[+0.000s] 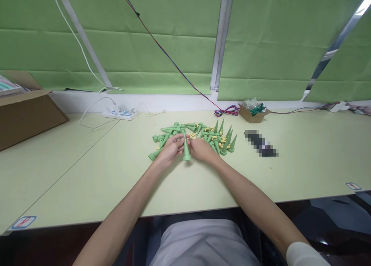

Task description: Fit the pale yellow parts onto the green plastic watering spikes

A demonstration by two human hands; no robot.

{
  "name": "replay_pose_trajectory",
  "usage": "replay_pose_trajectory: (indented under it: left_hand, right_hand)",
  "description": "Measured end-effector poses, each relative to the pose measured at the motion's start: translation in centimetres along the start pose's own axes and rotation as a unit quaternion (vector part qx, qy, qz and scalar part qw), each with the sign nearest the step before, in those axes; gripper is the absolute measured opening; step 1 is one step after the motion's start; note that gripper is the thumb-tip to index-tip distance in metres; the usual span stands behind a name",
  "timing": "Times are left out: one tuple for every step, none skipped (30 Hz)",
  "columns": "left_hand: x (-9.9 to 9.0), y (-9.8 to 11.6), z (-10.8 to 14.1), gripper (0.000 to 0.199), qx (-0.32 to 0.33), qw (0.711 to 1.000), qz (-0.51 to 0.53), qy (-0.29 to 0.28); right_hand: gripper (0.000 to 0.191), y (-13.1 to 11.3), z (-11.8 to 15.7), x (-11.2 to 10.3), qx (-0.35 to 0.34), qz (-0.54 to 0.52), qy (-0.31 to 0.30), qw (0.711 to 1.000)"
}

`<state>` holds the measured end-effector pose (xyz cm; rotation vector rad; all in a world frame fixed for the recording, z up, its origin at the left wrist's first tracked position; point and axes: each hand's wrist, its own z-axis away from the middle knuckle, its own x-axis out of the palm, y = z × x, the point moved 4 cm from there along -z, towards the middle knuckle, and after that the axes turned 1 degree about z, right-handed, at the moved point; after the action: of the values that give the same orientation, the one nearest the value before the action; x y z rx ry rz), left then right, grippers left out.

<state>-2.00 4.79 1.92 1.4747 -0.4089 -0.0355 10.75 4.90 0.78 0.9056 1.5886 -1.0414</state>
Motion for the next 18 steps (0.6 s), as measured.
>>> replay_pose_trajectory:
  left_hand:
    - [0.0, 0.0, 0.0, 0.018, -0.003, 1.0, 0.012, -0.004]
    - [0.0, 0.1, 0.0, 0.017, -0.006, 1.0, 0.025, -0.006]
    - [0.0, 0.1, 0.0, 0.016, -0.009, 0.999, 0.038, -0.009]
    - [0.0, 0.1, 0.0, 0.015, -0.013, 0.999, 0.051, -0.01]
    - [0.0, 0.2, 0.0, 0.014, -0.016, 0.998, 0.062, -0.01]
    - [0.0, 0.2, 0.0, 0.013, -0.02, 0.997, 0.071, -0.011]
    - [0.0, 0.2, 0.0, 0.013, -0.022, 0.997, 0.077, -0.011]
    - [0.0, 0.3, 0.0, 0.013, -0.025, 0.996, 0.082, -0.012]
    - [0.1, 0.3, 0.0, 0.013, -0.026, 0.996, 0.085, -0.012]
    - [0.1, 0.3, 0.0, 0.013, -0.028, 0.996, 0.088, -0.011]
    - [0.1, 0.3, 0.0, 0.013, -0.029, 0.996, 0.088, -0.01]
    - [0.1, 0.2, 0.0, 0.014, -0.033, 0.996, 0.088, -0.008]
    - [0.1, 0.1, 0.0, 0.014, -0.041, 0.995, 0.085, -0.003]
    - [0.1, -0.1, -0.1, 0.015, -0.055, 0.995, 0.08, 0.004]
    - [0.0, -0.4, -0.1, 0.015, -0.072, 0.995, 0.074, 0.013]
    - [-0.1, -0.7, -0.2, 0.015, -0.093, 0.993, 0.069, 0.02]
    - [-0.2, -0.9, -0.2, 0.015, -0.107, 0.992, 0.068, 0.027]
    - [-0.2, -1.2, -0.3, 0.014, -0.119, 0.99, 0.068, 0.031]
  right_hand:
    - [0.033, 0.0, 0.0, 0.0, -0.001, 0.001, 0.001, 1.0]
    - [0.034, 0.0, 0.0, 0.1, -0.002, 0.001, 0.0, 1.0]
    - [0.035, 0.0, -0.1, 0.1, -0.003, 0.001, 0.0, 1.0]
    - [0.035, 0.0, -0.1, 0.2, -0.004, 0.001, -0.001, 1.0]
    - [0.036, 0.0, -0.1, 0.2, -0.004, 0.002, -0.002, 1.0]
    - [0.036, 0.0, -0.1, 0.3, -0.004, 0.002, -0.002, 1.0]
    - [0.036, 0.0, -0.1, 0.3, -0.005, 0.001, -0.001, 1.0]
    - [0.037, 0.0, -0.1, 0.4, -0.006, 0.001, 0.0, 1.0]
    - [0.037, 0.0, -0.1, 0.4, -0.006, 0.0, 0.002, 1.0]
    - [0.038, 0.0, -0.1, 0.4, -0.007, -0.002, 0.003, 1.0]
    - [0.038, 0.0, -0.1, 0.4, -0.007, -0.003, 0.004, 1.0]
    - [0.037, 0.0, -0.1, 0.4, -0.006, -0.003, 0.003, 1.0]
    - [0.036, 0.0, -0.1, 0.4, -0.005, -0.004, 0.001, 1.0]
    - [0.035, -0.1, 0.0, 0.4, -0.006, -0.006, -0.002, 1.0]
    - [0.034, -0.1, 0.0, 0.3, -0.007, -0.01, -0.005, 1.0]
    - [0.034, 0.0, 0.0, 0.3, -0.007, -0.016, -0.008, 1.0]
    - [0.033, 0.0, -0.1, 0.2, -0.004, -0.021, -0.008, 1.0]
    - [0.032, 0.1, -0.1, 0.1, 0.004, -0.025, -0.006, 1.0]
